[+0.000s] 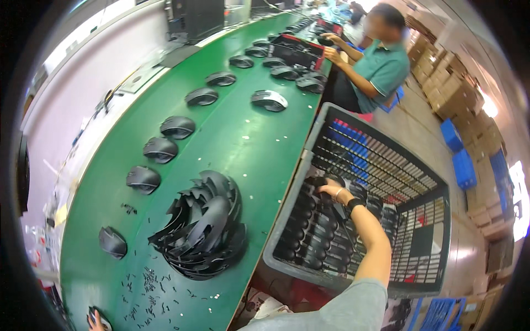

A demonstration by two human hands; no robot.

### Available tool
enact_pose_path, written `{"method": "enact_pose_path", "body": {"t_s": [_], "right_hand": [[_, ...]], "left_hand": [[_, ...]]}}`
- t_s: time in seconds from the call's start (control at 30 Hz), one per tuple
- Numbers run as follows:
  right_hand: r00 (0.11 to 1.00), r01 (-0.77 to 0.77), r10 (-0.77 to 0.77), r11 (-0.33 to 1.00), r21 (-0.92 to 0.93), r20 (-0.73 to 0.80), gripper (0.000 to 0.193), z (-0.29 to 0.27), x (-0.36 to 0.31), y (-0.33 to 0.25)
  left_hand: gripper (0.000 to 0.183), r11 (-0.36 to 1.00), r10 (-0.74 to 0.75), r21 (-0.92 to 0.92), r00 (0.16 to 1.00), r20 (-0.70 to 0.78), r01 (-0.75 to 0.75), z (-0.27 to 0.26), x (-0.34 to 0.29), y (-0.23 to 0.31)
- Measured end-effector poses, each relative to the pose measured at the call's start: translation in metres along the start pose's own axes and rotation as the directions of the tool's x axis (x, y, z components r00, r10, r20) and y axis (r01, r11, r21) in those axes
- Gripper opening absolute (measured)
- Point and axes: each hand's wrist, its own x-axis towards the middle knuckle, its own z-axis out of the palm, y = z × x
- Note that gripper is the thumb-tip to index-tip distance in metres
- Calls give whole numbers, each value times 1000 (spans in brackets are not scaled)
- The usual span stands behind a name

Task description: The person assembles computer mouse components on a green workbench. They pick up black mouse shells and internal units, fit them together, and place the assembled units into a black plastic crate. The person also moves a stack of shells aside to access more parts.

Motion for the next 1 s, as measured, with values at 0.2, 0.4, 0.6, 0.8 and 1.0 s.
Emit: {"method": "enact_pose_path", "body": {"t_s": [0.2,0.4,0.6,0.8,1.0], "right_hand": [[996,43,38,547,-836,76,113,75,-10,-10],[990,24,-134,415,-910,-35,116,103,46,49],[908,323,-414,612,-722,55,101,55,127,159],[952,301,-248,676,-672,177,56,88,136,176],[957,242,-274,574,-782,95,58,40,108,147]], "left_hand": [[86,987,-134,69,982,-131,144,2,-32,11],[74,950,266,290,792,-550,-117,29,-49,-31],[72,758,629,298,529,-569,-580,57,-133,24],[76,577,790,-73,578,-202,-814,68,-231,76],[69,399,868,-179,433,-244,-899,83,-217,77]]}}
